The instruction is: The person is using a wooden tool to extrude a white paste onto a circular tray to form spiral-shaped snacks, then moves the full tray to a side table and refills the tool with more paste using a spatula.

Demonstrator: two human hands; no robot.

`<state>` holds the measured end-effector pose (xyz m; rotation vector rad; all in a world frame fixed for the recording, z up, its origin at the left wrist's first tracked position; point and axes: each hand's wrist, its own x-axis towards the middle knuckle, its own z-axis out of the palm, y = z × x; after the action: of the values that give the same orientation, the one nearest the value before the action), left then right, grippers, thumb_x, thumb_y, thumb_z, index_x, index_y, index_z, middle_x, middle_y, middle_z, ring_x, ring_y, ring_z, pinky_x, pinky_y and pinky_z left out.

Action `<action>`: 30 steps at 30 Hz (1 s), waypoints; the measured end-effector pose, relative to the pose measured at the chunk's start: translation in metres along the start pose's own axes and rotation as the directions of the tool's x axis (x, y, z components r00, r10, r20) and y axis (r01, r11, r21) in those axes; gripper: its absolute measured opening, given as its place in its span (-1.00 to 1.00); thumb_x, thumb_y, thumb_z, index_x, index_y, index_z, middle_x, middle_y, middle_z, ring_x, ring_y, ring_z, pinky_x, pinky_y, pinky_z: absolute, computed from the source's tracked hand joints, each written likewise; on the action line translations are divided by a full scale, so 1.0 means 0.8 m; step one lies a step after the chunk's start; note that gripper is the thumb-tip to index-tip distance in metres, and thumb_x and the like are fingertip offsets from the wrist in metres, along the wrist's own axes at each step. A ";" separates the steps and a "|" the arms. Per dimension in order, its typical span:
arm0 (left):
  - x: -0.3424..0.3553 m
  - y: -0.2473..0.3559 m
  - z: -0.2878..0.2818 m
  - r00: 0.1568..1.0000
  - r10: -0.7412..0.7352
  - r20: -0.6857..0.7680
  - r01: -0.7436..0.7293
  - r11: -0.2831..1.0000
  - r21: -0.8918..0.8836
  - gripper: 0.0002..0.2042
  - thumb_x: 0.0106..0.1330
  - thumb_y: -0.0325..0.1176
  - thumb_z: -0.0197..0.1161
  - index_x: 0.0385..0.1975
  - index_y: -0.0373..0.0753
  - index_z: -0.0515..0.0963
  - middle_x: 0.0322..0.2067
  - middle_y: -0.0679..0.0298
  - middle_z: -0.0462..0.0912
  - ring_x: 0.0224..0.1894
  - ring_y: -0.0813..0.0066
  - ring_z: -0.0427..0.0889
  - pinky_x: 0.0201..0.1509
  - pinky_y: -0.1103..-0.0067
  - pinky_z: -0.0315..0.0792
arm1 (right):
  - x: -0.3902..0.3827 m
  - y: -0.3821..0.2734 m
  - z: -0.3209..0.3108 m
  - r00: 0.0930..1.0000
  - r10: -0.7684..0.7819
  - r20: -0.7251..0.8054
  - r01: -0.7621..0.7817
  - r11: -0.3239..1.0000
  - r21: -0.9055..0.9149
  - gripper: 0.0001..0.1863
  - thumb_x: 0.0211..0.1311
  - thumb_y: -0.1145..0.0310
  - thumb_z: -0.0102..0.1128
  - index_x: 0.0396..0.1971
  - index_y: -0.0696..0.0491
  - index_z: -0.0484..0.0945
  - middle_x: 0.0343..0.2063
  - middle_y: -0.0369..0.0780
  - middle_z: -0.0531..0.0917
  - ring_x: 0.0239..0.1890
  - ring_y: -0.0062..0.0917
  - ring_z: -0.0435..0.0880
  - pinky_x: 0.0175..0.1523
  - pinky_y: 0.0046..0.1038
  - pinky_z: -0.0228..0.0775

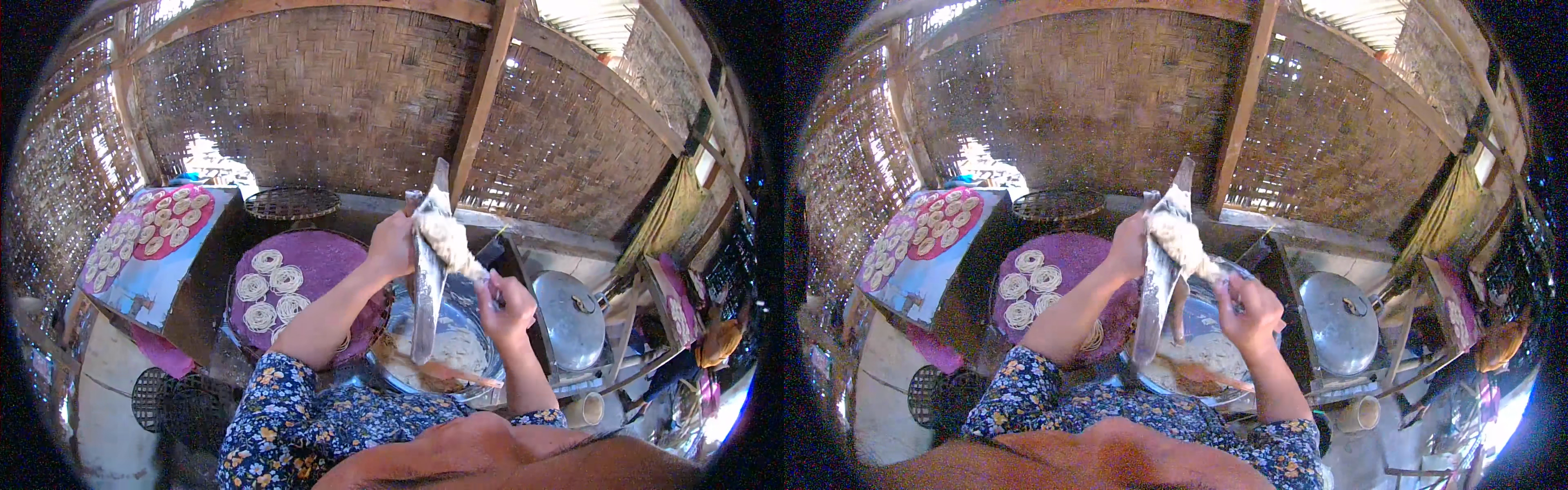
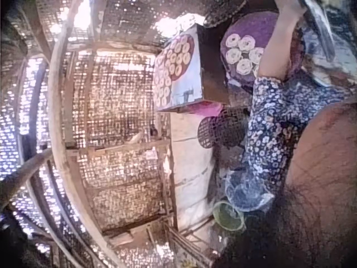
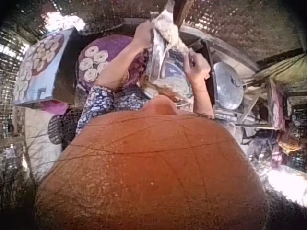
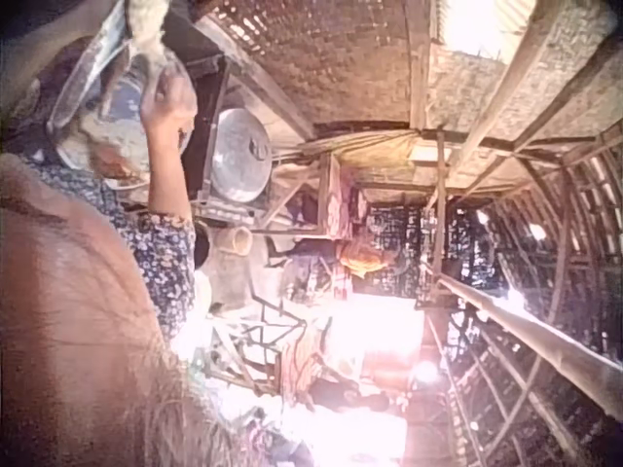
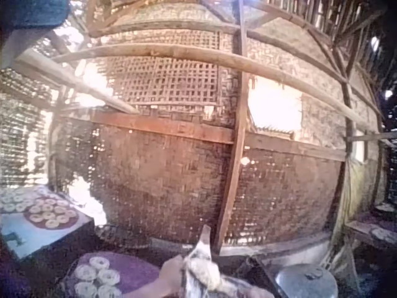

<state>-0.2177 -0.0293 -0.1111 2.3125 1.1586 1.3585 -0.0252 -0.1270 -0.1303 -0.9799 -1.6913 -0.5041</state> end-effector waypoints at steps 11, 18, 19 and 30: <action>-0.033 -0.060 -0.116 0.950 -0.284 -0.129 0.070 0.597 -0.799 -0.63 -0.10 -0.55 0.27 -0.23 -0.28 0.38 -0.36 0.17 0.49 -0.34 0.33 0.52 -0.31 0.42 0.52 | -0.069 0.043 -0.059 0.620 0.591 0.515 -0.493 0.805 -0.330 -0.76 -0.20 0.18 0.21 -0.59 0.05 0.56 -0.62 -0.11 0.57 -0.54 -0.34 0.57 -0.41 -0.43 0.39; -0.044 -0.063 -0.125 0.985 0.016 -0.169 -0.170 0.141 -0.975 -0.64 -0.27 -0.46 0.29 -0.38 -0.20 0.38 -0.41 0.25 0.36 -0.34 0.29 0.50 -0.08 0.35 0.41 | -0.156 0.073 0.058 0.219 0.277 0.936 0.208 0.924 -0.322 -0.75 -0.13 0.19 0.10 -0.48 0.03 0.57 -0.46 -0.09 0.58 -0.34 -0.37 0.58 -0.22 -0.37 0.39; -0.048 -0.056 -0.128 0.976 0.085 -0.202 -0.209 0.078 -0.975 -0.66 -0.27 -0.45 0.29 -0.41 -0.18 0.37 -0.41 0.25 0.35 -0.34 0.28 0.49 -0.05 0.34 0.39 | -0.131 0.044 0.063 0.304 0.171 0.937 -0.286 0.955 -0.081 -0.59 -0.10 0.02 0.05 -0.39 0.06 0.54 -0.44 -0.07 0.57 -0.32 -0.39 0.57 -0.20 -0.39 0.38; -0.076 -0.012 -0.132 0.988 -0.046 -0.150 -0.123 0.364 -0.923 -0.36 -0.10 -0.15 0.30 0.01 -0.19 0.21 0.04 0.09 0.20 -0.02 0.23 0.37 0.02 0.39 0.32 | -0.021 -0.110 0.070 0.499 -0.395 0.771 -0.600 -0.800 -0.021 -0.09 -0.19 -0.33 -0.11 0.08 0.07 0.10 -0.44 0.01 0.44 -0.82 -0.49 0.33 -0.82 -0.56 0.15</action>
<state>-0.3243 -0.0870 -0.0972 1.3578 0.1304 1.6108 -0.1272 -0.1425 -0.1532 0.1435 -0.6842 2.4356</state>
